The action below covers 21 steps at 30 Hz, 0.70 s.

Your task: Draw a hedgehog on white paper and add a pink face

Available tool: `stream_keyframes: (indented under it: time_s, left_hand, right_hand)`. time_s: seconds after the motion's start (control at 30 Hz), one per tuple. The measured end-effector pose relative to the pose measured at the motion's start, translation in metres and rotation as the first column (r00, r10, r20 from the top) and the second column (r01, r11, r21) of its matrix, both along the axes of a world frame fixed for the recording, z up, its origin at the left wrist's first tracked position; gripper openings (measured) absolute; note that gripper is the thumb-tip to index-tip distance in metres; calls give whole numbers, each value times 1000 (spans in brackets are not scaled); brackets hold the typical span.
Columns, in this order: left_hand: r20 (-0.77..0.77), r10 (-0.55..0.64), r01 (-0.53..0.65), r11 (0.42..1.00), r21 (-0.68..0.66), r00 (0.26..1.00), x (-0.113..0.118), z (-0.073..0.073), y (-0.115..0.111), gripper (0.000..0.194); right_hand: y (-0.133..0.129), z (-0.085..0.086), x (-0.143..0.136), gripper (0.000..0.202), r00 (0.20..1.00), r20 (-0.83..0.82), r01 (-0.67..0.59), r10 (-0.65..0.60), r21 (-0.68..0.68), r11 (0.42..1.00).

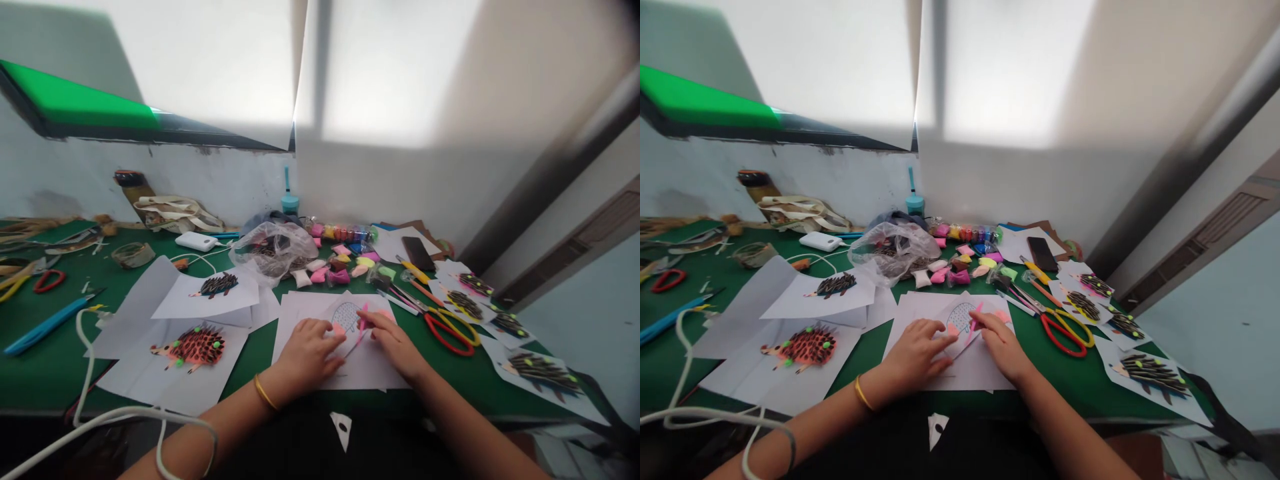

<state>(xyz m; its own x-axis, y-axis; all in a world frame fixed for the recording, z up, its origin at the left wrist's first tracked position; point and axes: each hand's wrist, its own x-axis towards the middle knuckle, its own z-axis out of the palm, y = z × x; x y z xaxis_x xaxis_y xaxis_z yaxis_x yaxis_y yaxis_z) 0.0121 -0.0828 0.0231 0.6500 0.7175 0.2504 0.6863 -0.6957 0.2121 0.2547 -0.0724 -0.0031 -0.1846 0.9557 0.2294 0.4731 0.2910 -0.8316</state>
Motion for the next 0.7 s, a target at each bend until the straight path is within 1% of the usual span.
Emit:
stream_keyframes:
  time_s: [0.07,0.13,0.23,0.3,0.33,0.43,0.53,0.6,0.67,0.7]
  left_hand:
    - [-33,-44,44,999,9,998,1,-2,-11,51]
    - [-64,-57,58,998,5,996,0,-6,-17,51]
    - [-81,-26,28,999,16,996,-3,-12,-18,48]
    - [-79,17,-13,999,50,997,-5,-15,-17,47]
    - [-77,45,-40,997,72,996,-6,-16,-16,45]
    - [-68,135,-125,984,130,989,-5,-17,-15,41]
    - [-60,189,-179,973,147,980,-3,-16,-16,39]
    - [-62,192,-182,973,139,979,-2,-15,-17,43]
    - [-69,162,-153,980,126,984,-1,-14,-19,51]
    - [-73,141,-132,984,118,987,0,-14,-20,54]
  right_hand:
    - [5,0,0,58,997,59,-49,45,62,997]
    - [9,-1,0,62,974,226,-54,26,121,991]
    - [10,-5,-1,56,872,487,-39,-54,179,983]
    - [6,-6,-2,51,812,575,-29,-99,209,977]
    - [2,-6,-3,49,795,596,-25,-114,221,975]
    - [-9,-1,-4,45,790,603,-16,-108,197,980]
    - [-16,7,-4,43,842,538,-12,-33,80,997]
    - [-16,11,-3,43,890,454,-52,50,-8,999]
    - [-13,15,-2,42,928,350,-115,131,-68,991]
    - [-11,16,-1,41,941,302,-131,150,-84,988]
